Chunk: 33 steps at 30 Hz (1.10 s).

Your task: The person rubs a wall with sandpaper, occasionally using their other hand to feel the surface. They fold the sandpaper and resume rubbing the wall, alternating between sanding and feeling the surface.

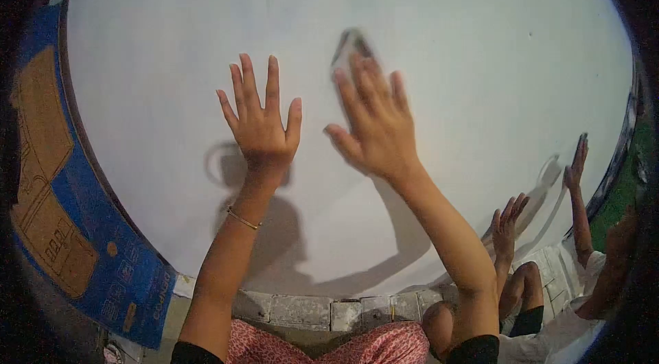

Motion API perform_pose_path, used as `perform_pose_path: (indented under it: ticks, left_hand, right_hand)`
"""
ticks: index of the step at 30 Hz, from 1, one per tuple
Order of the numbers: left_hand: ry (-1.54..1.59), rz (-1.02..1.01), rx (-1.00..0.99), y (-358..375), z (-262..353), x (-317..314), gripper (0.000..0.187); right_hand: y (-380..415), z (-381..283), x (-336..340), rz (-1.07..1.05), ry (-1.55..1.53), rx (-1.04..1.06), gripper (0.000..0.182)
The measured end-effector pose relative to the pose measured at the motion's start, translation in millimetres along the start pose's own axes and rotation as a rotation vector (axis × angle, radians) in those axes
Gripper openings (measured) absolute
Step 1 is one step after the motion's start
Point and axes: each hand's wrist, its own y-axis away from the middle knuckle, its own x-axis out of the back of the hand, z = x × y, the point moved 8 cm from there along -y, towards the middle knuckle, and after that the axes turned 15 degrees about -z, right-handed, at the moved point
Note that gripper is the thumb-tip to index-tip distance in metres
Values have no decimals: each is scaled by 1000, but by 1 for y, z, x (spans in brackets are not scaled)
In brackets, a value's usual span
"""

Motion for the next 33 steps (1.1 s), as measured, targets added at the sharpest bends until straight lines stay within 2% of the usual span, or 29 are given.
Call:
perform_pose_path:
  ticks: [2, 5, 6, 8, 12, 18, 20, 22, 24, 25, 27, 28, 30, 32, 33]
  left_hand:
    - [1, -5, 1, 1, -2, -2, 63]
    - [-19, -4, 11, 1, -3, -2, 61]
    - [-32, 10, 15, -1, -1, -2, 60]
    - [-24, 23, 4, -2, 0, -3, 61]
    - [12, 20, -7, 1, 1, 0, 62]
    - [15, 58, -19, 0, 2, 2, 60]
    - [-8, 45, -8, 0, 2, 1, 60]
    - [-8, 54, -10, 1, 1, 0, 59]
    - [-26, 55, -2, 0, 2, -1, 59]
    - [-22, 59, -5, 0, 2, 1, 59]
    - [-15, 23, -6, 1, 3, 2, 63]
    - [-16, 23, -11, 1, 3, 3, 63]
    - [-10, 28, -14, -1, 3, 1, 62]
    - [-13, 30, -16, -1, 3, 1, 62]
    - [-16, 26, -19, -1, 4, 1, 61]
  right_hand:
    - [1, -3, -10, -92, 15, 45, 68]
    - [-1, 41, 17, 144, 32, -136, 62]
    - [0, 58, 24, 233, -14, -224, 66]
    - [9, 53, 22, 286, -10, -243, 68]
    - [26, -3, -16, 1, -2, -43, 68]
    - [18, 19, -6, 5, 110, -26, 64]
    - [16, 58, 20, 170, 111, -274, 61]
    - [17, 80, 29, 308, 27, -374, 62]
    - [17, 59, 22, 325, 15, -339, 65]
    - [14, 38, 10, 178, 16, -286, 68]
    - [19, -13, -18, -39, -74, 39, 63]
    - [24, -35, -29, -49, 17, 167, 61]
    - [26, -23, -30, -49, 48, 221, 59]
    - [19, 26, -2, 1, 59, -55, 59]
    - [19, 54, 15, 124, 44, -177, 59]
